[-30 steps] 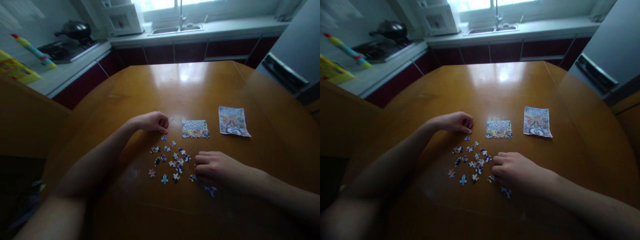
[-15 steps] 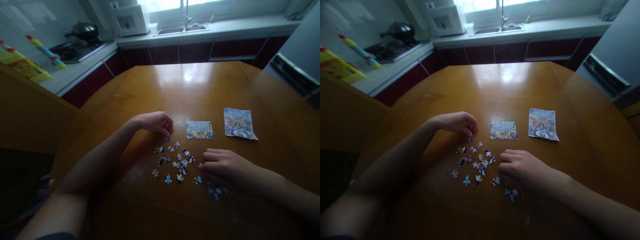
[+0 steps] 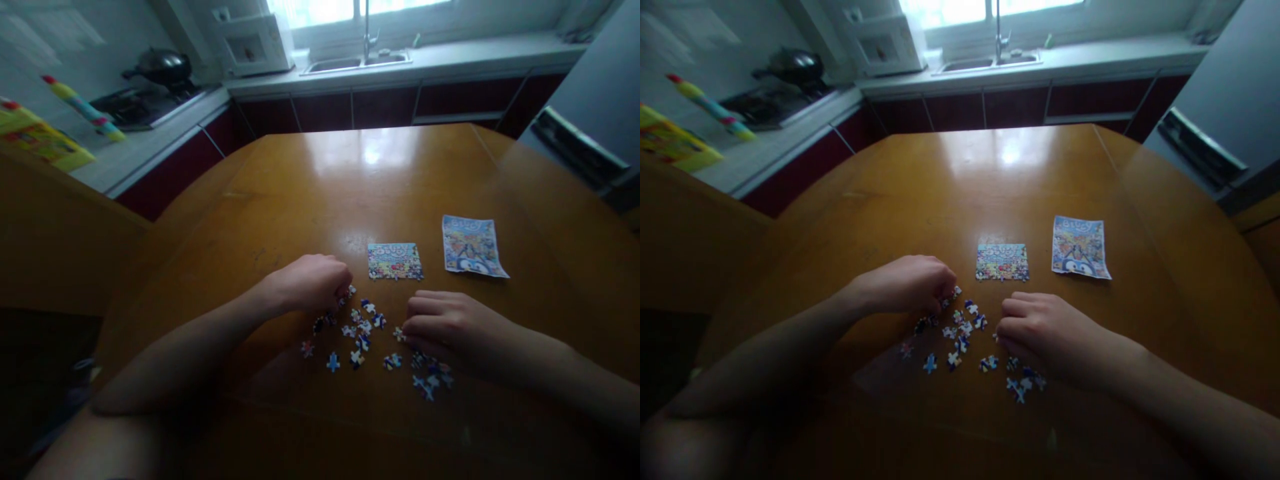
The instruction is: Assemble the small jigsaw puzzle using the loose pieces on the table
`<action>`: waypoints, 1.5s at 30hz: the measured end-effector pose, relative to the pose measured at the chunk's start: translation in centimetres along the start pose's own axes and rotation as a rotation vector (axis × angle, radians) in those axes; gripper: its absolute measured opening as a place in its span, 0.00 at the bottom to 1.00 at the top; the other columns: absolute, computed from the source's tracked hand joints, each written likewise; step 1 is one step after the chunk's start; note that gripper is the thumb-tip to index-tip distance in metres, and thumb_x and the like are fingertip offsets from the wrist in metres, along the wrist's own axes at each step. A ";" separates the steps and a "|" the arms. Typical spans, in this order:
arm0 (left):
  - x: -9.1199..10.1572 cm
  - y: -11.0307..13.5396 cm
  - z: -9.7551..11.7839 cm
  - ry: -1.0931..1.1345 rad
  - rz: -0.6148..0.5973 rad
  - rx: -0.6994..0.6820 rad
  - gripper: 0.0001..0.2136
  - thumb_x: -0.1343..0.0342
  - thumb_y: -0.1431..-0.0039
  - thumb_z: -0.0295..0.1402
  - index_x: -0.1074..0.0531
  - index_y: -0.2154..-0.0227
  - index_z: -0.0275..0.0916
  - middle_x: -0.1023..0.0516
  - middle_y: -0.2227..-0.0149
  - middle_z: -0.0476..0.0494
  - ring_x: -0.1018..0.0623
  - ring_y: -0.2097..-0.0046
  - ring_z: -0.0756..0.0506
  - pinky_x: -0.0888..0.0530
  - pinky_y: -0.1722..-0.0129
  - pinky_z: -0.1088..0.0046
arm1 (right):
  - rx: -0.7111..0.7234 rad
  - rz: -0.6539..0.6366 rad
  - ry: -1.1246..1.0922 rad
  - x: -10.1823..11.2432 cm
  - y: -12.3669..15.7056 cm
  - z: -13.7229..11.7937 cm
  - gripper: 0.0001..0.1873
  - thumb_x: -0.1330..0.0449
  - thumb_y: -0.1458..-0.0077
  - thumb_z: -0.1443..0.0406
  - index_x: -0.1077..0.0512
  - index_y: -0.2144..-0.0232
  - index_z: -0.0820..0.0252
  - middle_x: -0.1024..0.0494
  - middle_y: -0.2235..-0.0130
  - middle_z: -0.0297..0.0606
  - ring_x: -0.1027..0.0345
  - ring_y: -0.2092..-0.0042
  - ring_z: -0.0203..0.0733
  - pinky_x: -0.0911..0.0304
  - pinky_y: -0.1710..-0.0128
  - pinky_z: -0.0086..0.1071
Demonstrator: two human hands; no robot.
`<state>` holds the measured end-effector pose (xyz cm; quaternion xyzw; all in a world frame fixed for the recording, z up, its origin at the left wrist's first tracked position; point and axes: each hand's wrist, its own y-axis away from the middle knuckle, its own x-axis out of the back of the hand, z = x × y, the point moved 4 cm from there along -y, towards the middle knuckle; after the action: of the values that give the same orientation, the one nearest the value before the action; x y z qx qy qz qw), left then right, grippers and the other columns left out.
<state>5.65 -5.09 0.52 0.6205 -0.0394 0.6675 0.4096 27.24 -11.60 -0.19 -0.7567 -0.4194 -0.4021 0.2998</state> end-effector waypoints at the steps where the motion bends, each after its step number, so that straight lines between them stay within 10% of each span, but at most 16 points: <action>1: -0.1 0.0 0.1 0.000 0.006 -0.015 0.05 0.37 0.56 0.29 0.23 0.73 0.41 0.24 0.71 0.46 0.31 0.71 0.48 0.43 0.73 0.71 | -0.006 -0.005 -0.004 0.0 0.0 0.0 0.12 0.49 0.34 0.65 0.28 0.66 0.58 0.30 0.68 0.37 0.40 0.66 0.38 0.45 0.67 0.33; 12: 1.1 0.0 1.7 0.182 0.031 -0.093 0.08 0.43 0.48 0.27 0.23 0.64 0.41 0.25 0.73 0.49 0.31 0.74 0.51 0.40 0.74 0.74 | -0.069 0.058 0.040 0.1 -0.3 0.2 0.11 0.47 0.36 0.65 0.27 0.69 0.59 0.29 0.68 0.36 0.39 0.66 0.38 0.43 0.65 0.34; 15: 1.7 -0.8 2.7 0.388 0.146 -0.220 0.13 0.46 0.41 0.30 0.25 0.54 0.42 0.24 0.68 0.47 0.29 0.70 0.51 0.35 0.70 0.75 | -0.194 0.199 -0.060 0.5 -0.4 0.6 0.07 0.44 0.39 0.67 0.26 0.68 0.61 0.27 0.67 0.37 0.36 0.66 0.37 0.41 0.66 0.32; 23: 0.7 -1.8 2.9 0.677 0.502 -0.148 0.13 0.33 0.49 0.39 0.23 0.63 0.38 0.25 0.74 0.50 0.31 0.73 0.52 0.36 0.74 0.76 | -0.526 0.407 -0.469 1.0 -0.6 1.8 0.07 0.41 0.41 0.65 0.23 0.64 0.62 0.23 0.70 0.35 0.35 0.72 0.33 0.41 0.72 0.28; 32: 0.4 -0.9 4.9 0.681 0.710 -0.394 0.12 0.28 0.54 0.31 0.27 0.73 0.36 0.28 0.74 0.53 0.30 0.70 0.53 0.34 0.69 0.78 | -0.533 0.381 -0.794 0.8 -0.8 1.6 0.11 0.39 0.43 0.62 0.22 0.67 0.65 0.22 0.70 0.39 0.34 0.69 0.37 0.39 0.70 0.31; 45: -0.1 -0.9 5.3 0.677 0.709 -0.505 0.12 0.29 0.53 0.36 0.26 0.71 0.36 0.26 0.71 0.50 0.27 0.67 0.51 0.31 0.66 0.76 | -0.613 0.328 -1.017 0.3 -0.8 1.7 0.12 0.37 0.47 0.60 0.24 0.70 0.66 0.26 0.75 0.37 0.38 0.75 0.34 0.45 0.76 0.29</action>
<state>10.38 -7.51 1.23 0.2026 -0.2710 0.8967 0.2854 27.24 -9.75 -0.73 -0.9602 -0.2531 -0.0419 -0.1108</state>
